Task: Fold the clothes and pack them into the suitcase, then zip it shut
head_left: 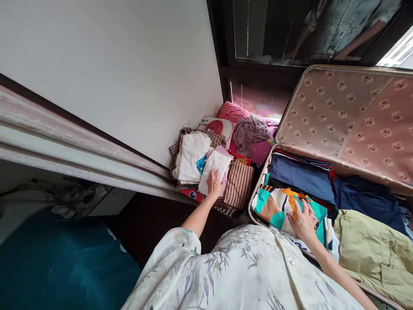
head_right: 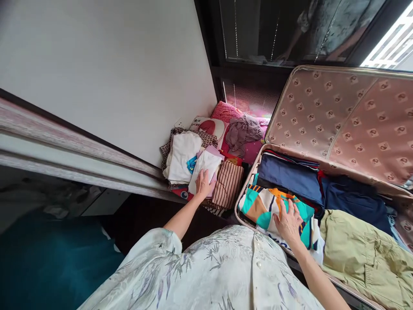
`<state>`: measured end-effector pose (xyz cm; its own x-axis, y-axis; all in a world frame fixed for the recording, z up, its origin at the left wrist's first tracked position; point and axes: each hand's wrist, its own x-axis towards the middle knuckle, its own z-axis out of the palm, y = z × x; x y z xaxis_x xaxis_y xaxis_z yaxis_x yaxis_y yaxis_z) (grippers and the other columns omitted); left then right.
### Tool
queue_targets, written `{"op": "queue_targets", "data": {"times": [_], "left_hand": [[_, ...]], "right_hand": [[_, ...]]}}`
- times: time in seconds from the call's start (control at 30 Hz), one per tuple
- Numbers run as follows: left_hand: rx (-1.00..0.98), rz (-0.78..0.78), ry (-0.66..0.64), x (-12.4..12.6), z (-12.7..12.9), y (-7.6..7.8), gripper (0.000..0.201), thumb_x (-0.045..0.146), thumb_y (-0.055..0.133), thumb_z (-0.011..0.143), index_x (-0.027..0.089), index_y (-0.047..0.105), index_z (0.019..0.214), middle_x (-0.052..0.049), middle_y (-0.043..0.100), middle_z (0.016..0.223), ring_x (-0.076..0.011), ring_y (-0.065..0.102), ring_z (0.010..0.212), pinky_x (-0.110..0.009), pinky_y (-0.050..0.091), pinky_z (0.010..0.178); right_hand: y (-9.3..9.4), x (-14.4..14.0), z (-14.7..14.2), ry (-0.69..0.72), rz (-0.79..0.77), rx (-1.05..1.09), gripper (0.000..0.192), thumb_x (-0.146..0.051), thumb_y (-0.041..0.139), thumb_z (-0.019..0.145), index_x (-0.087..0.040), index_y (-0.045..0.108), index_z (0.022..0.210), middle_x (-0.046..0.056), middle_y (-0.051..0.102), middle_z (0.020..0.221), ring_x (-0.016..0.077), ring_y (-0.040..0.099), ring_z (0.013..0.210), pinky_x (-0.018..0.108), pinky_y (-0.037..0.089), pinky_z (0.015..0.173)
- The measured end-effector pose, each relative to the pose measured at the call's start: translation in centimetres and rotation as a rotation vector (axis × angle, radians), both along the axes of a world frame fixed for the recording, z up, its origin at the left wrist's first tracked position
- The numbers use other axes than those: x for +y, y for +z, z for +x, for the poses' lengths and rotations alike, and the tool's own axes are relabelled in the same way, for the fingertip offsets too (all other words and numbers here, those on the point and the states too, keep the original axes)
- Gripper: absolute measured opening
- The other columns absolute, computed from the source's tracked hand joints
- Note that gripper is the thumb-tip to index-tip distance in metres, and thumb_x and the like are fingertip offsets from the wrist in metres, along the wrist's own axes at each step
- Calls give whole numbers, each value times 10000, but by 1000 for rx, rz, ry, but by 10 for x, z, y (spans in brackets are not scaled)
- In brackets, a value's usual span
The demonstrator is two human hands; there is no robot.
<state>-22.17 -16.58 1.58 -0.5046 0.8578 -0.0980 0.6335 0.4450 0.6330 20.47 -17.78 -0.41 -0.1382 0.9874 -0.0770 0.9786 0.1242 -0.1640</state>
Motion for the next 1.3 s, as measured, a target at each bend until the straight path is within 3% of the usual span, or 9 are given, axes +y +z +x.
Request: {"op": "queue_targets", "data": {"times": [0.2, 0.37, 0.5, 0.6, 0.73, 0.83, 0.9, 1.07, 1.3], "left_hand": [[-99, -25, 25, 23, -34, 6, 377, 216, 620, 941, 183, 674, 1313, -179, 632, 1387, -349, 559, 1334, -422, 393, 1170], [79, -192, -8, 32, -90, 45, 252, 159, 478, 975, 129, 712, 1064, -160, 752, 976, -292, 704, 1004, -347, 514, 887], [99, -64, -115, 20, -116, 87, 235, 223, 459, 1000, 149, 679, 1035, -128, 745, 949, -249, 695, 937, -310, 504, 822], [110, 52, -268, 10, -84, 118, 210, 257, 473, 995, 169, 662, 1017, -100, 728, 898, -235, 678, 876, -315, 512, 806], [2, 137, -580, -3, 31, 144, 209, 165, 467, 957, 177, 675, 985, -99, 707, 961, -217, 669, 925, -342, 541, 904], [-172, 229, -824, -9, 120, 143, 464, 153, 585, 874, 165, 610, 1337, -170, 574, 1412, -286, 593, 1271, -455, 474, 1132], [-293, 214, -937, -12, 156, 137, 680, 219, 710, 807, 143, 528, 1457, -207, 488, 1501, -364, 505, 1384, -555, 427, 1185], [-626, 168, -1013, -21, 162, 124, 609, 274, 687, 856, 207, 560, 1448, -160, 421, 1563, -324, 498, 1405, -395, 645, 885], [-647, 186, -676, -25, 123, 99, 295, 243, 604, 919, 180, 715, 1184, -120, 636, 1239, -168, 696, 978, -242, 621, 714]], "right_hand": [[30, 18, -51, 83, 109, 158, 579, -433, 432, 976, -245, 466, 1522, 209, 408, 1578, 436, 460, 1339, 619, 489, 955], [42, 17, -81, 172, 212, 404, 490, -384, 478, 966, -225, 554, 1423, 194, 517, 1472, 377, 507, 1339, 615, 450, 1076], [70, 11, -102, 117, 3, 718, 517, -468, 583, 918, -250, 590, 1386, 173, 560, 1439, 349, 571, 1289, 590, 496, 1059], [102, 9, -127, -2, -378, 1082, 668, -565, 693, 856, -277, 552, 1442, 157, 580, 1429, 297, 665, 1136, 519, 573, 954], [133, 15, -158, -209, -753, 1602, 759, -644, 773, 788, -355, 533, 1447, 87, 617, 1404, 245, 701, 1093, 444, 592, 919], [137, 22, -157, -370, -747, 1788, 585, -622, 852, 706, -262, 675, 1132, 41, 746, 1073, 229, 720, 959, 362, 601, 820], [131, 28, -140, -547, -677, 1793, 489, -562, 899, 649, -221, 661, 906, 24, 736, 817, 223, 709, 787, 337, 595, 709], [116, 42, -72, -685, -583, 1792, 450, -342, 925, 554, -210, 681, 908, 29, 755, 785, 226, 702, 695, 356, 608, 675], [101, 101, -36, -497, -551, 1573, 635, -403, 846, 631, -189, 672, 1203, 130, 764, 1138, 313, 729, 964, 444, 619, 834]]}}
